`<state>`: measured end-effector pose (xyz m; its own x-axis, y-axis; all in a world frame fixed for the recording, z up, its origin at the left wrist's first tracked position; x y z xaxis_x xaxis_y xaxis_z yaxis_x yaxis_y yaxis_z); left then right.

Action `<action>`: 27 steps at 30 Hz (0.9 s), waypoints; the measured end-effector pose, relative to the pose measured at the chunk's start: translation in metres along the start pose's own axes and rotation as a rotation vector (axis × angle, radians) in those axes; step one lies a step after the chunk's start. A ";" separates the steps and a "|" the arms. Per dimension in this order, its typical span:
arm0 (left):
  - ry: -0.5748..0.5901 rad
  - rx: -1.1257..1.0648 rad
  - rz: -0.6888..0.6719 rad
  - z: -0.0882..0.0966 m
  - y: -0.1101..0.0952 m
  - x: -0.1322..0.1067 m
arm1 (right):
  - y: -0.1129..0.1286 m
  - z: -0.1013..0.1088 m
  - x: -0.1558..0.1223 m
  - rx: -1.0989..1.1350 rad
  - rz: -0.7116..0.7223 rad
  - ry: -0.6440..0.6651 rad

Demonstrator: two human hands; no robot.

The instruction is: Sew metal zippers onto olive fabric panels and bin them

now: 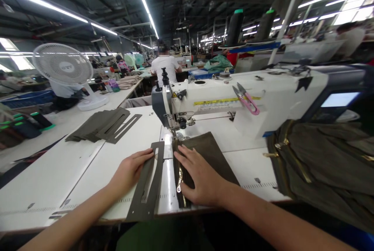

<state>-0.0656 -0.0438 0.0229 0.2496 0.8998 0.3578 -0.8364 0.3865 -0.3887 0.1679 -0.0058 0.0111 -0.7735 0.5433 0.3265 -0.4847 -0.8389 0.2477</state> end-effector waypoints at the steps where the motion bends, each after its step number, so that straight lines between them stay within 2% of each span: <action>1: -0.038 -0.039 0.007 0.001 0.000 -0.002 | -0.001 0.000 0.001 0.028 -0.015 -0.020; 4: -0.177 -0.143 -0.049 0.004 -0.009 -0.002 | -0.009 -0.004 0.006 -0.029 -0.050 -0.050; 6: -0.202 -0.148 -0.117 -0.001 -0.020 0.003 | -0.012 -0.010 0.009 -0.139 -0.068 -0.031; 10: -0.078 0.023 -0.183 -0.027 -0.041 0.021 | -0.008 -0.021 0.006 -0.266 -0.070 -0.047; 14: 0.048 0.169 -0.181 -0.046 -0.046 0.033 | -0.001 -0.023 0.000 -0.308 -0.073 -0.068; 21: 0.064 0.174 -0.200 -0.047 -0.042 0.036 | -0.003 -0.020 0.000 -0.294 -0.078 -0.126; 27: 0.088 0.229 -0.225 -0.051 -0.043 0.041 | -0.008 -0.011 0.013 -0.200 -0.116 -0.112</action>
<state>0.0055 -0.0135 0.0114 0.4730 0.8150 0.3348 -0.8412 0.5307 -0.1035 0.1570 0.0081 0.0029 -0.6636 0.6271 0.4080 -0.6470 -0.7548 0.1079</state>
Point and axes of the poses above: each hand's wrist, its own x-axis towards the middle knuckle, its own z-axis out of the back of the hand, y = z × x, the point moved 2 cm from there along x, towards the middle knuckle, and after that the axes turned 9 degrees about -x, right-handed, at the moved point
